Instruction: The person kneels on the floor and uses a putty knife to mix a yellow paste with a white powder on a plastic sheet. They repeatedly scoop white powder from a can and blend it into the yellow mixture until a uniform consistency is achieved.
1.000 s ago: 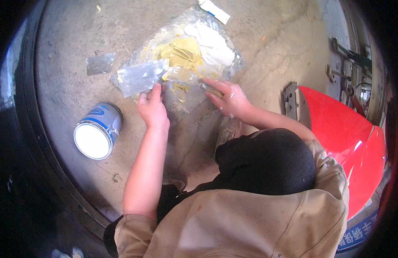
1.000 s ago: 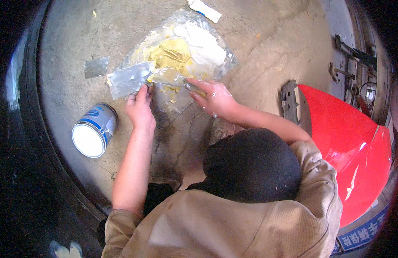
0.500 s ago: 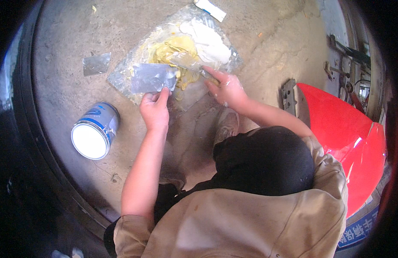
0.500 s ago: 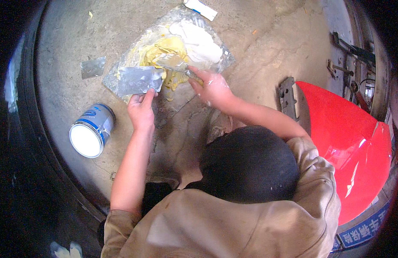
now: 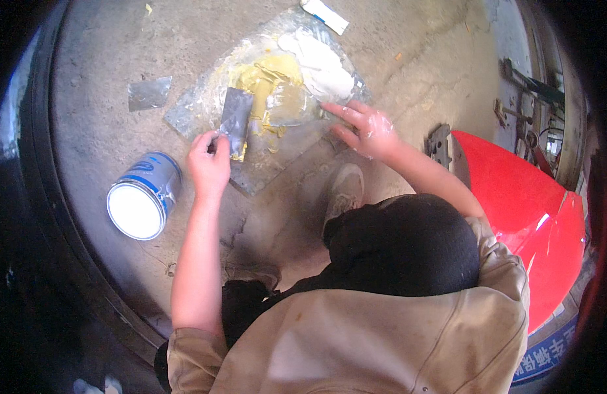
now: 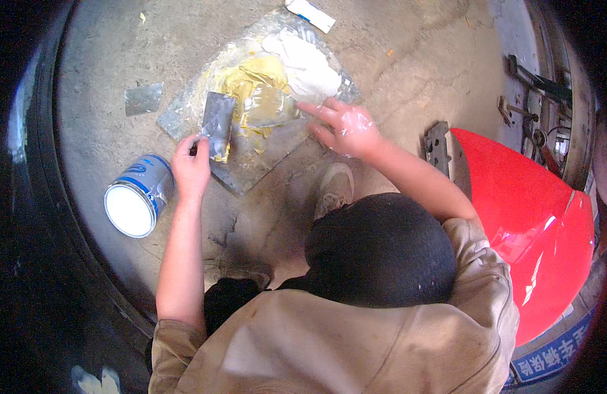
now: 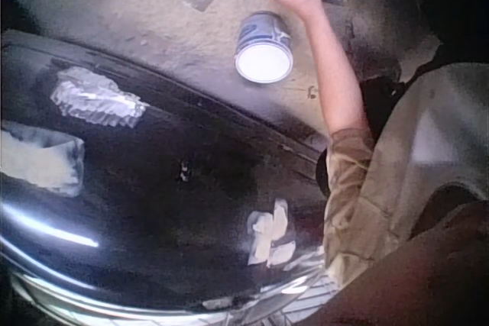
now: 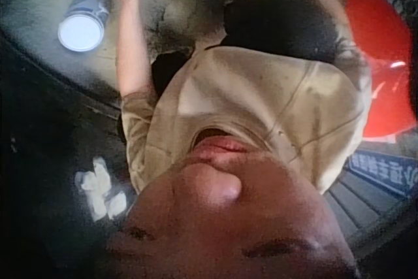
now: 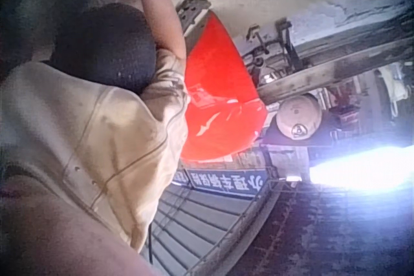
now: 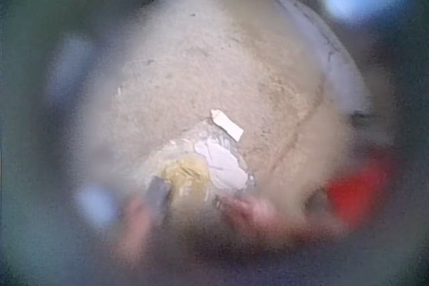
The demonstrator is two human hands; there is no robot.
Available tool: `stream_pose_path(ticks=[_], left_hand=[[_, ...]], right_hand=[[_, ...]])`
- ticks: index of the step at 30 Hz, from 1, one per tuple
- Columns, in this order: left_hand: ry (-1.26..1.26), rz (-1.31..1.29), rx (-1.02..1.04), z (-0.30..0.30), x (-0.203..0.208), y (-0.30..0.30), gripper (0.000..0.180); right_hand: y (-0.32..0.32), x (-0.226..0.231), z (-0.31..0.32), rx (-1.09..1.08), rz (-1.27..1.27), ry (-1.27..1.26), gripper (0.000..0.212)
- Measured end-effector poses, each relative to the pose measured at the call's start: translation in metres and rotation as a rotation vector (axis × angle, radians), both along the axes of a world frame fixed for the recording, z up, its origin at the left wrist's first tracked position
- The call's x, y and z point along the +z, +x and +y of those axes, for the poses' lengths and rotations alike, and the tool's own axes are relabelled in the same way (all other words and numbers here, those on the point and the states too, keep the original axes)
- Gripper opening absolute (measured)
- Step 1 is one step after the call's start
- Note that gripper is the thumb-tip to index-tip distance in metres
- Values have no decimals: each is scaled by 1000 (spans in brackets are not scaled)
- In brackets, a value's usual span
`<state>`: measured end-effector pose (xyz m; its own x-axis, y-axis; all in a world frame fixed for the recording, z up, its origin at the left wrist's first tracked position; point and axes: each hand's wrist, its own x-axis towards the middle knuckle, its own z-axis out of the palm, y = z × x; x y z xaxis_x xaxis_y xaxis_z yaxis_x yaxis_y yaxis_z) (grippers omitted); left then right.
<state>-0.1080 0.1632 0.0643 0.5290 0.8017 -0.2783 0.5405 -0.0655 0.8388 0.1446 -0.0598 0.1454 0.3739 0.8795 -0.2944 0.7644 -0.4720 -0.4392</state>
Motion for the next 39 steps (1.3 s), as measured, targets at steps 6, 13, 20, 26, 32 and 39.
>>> stream_pose_path(ticks=[6,13,20,26,32,39], left_hand=[[-190,-34,179,25,-11,-9,28],[-430,-95,518,25,-42,-35,30],[-432,-124,561,32,-46,-48,31],[-402,-110,555,25,-55,-43,28],[-365,51,505,24,-56,-44,24],[-335,-136,407,24,-79,-56,32]], right_hand=[[0,-33,-16,-114,18,34,50],[-8,-89,16,-137,-122,-31,55],[-21,-49,3,82,-140,-248,51],[-13,-51,39,110,-185,106,48],[-13,-30,19,102,-120,-307,54],[-12,-45,31,98,-199,-110,58]])
